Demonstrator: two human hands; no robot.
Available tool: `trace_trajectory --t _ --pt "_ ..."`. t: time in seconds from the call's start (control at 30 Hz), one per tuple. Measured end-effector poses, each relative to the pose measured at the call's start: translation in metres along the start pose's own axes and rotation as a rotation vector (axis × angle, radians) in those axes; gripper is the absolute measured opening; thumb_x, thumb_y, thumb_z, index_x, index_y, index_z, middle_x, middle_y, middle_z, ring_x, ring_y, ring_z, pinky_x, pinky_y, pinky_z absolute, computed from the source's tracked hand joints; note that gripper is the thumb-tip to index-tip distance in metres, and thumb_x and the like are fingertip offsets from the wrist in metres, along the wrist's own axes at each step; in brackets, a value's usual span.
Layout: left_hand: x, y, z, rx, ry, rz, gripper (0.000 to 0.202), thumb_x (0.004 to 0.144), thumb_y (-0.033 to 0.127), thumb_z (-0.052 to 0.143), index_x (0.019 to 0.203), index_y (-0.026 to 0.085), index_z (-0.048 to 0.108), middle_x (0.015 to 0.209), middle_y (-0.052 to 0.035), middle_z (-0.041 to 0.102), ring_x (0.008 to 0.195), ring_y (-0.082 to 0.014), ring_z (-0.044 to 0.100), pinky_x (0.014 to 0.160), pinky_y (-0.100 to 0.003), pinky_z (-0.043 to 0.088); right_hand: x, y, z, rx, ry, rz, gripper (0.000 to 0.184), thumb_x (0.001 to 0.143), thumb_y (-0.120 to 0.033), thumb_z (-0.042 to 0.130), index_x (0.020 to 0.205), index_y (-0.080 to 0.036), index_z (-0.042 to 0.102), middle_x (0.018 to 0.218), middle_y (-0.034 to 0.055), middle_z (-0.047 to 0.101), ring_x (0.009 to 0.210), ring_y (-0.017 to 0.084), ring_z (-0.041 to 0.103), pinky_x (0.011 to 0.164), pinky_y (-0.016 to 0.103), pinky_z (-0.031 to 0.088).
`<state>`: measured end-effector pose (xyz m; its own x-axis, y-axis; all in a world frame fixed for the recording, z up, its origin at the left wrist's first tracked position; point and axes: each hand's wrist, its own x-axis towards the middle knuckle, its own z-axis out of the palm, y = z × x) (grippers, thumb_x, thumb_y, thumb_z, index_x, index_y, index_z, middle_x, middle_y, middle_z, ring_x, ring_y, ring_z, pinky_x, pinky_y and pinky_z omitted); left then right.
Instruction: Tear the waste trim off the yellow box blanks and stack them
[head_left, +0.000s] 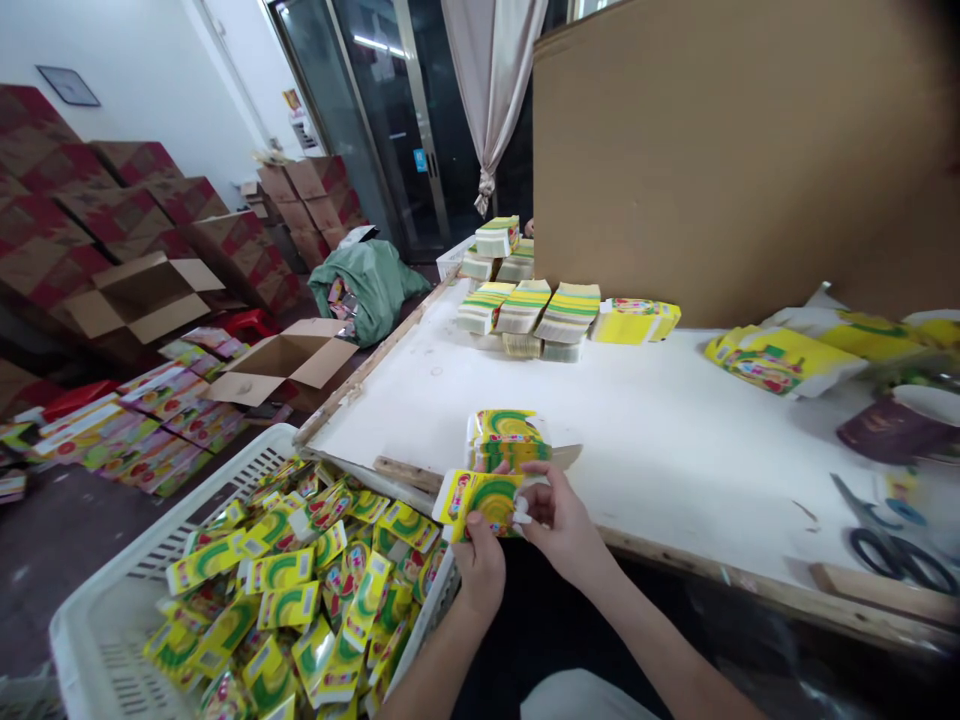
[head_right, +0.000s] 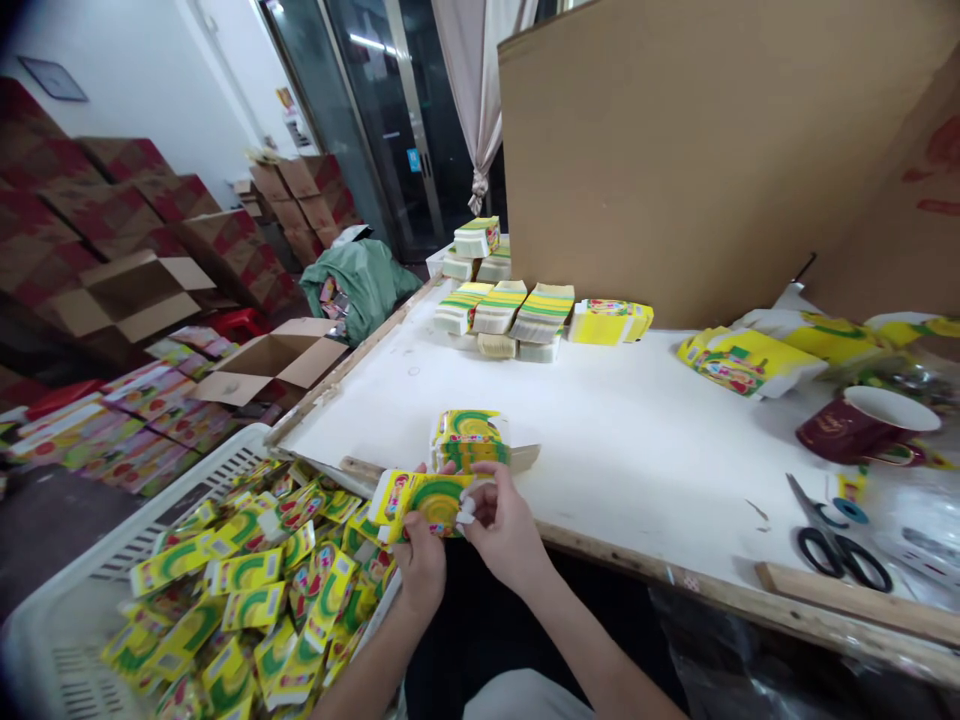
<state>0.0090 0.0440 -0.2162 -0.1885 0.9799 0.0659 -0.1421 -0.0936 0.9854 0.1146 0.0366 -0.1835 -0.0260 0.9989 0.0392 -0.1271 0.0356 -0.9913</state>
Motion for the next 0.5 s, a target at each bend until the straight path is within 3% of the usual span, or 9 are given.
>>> trace_trajectory --t 0.07,0.23,0.4,0.5 --pt "-0.002 0.005 0.005 -0.116 0.051 0.003 0.039 0.078 0.046 0.046 0.101 0.016 0.057 0.092 -0.0093 0.065 0.101 -0.0229 0.054 0.085 -0.035 0.044 -0.003 -0.002 -0.001 0.105 -0.038 0.013 0.054 0.063 -0.013 0.058 0.110 -0.024 0.033 0.072 -0.0047 0.051 0.066 0.010 0.053 0.064 0.026 0.044" --pt "-0.002 0.026 0.016 -0.480 -0.035 -0.128 0.042 0.082 0.049 0.038 0.106 0.018 0.054 0.094 -0.0068 0.064 0.096 -0.0189 0.057 0.083 -0.033 0.045 -0.010 -0.002 0.002 0.147 -0.087 0.025 0.066 0.063 -0.013 0.058 0.120 -0.026 0.028 0.083 -0.0011 0.053 0.070 0.011 0.054 0.067 0.029 0.045" --pt "-0.006 0.033 0.017 -0.592 0.041 -0.215 0.041 0.077 0.050 0.045 0.103 0.021 0.055 0.088 -0.0026 0.064 0.085 -0.0150 0.060 0.076 -0.026 0.048 -0.020 -0.003 0.012 0.136 -0.113 -0.036 0.062 0.065 -0.014 0.059 0.120 -0.024 0.032 0.072 -0.0037 0.051 0.068 0.012 0.054 0.069 0.029 0.045" --pt "-0.009 0.029 0.016 -0.556 0.085 -0.229 0.044 0.074 0.055 0.046 0.098 0.020 0.056 0.081 -0.0015 0.063 0.075 -0.0137 0.061 0.067 -0.023 0.049 -0.025 -0.008 0.017 0.192 -0.215 -0.031 0.065 0.069 -0.017 0.059 0.126 -0.024 0.028 0.080 -0.0002 0.056 0.077 0.015 0.056 0.076 0.031 0.044"
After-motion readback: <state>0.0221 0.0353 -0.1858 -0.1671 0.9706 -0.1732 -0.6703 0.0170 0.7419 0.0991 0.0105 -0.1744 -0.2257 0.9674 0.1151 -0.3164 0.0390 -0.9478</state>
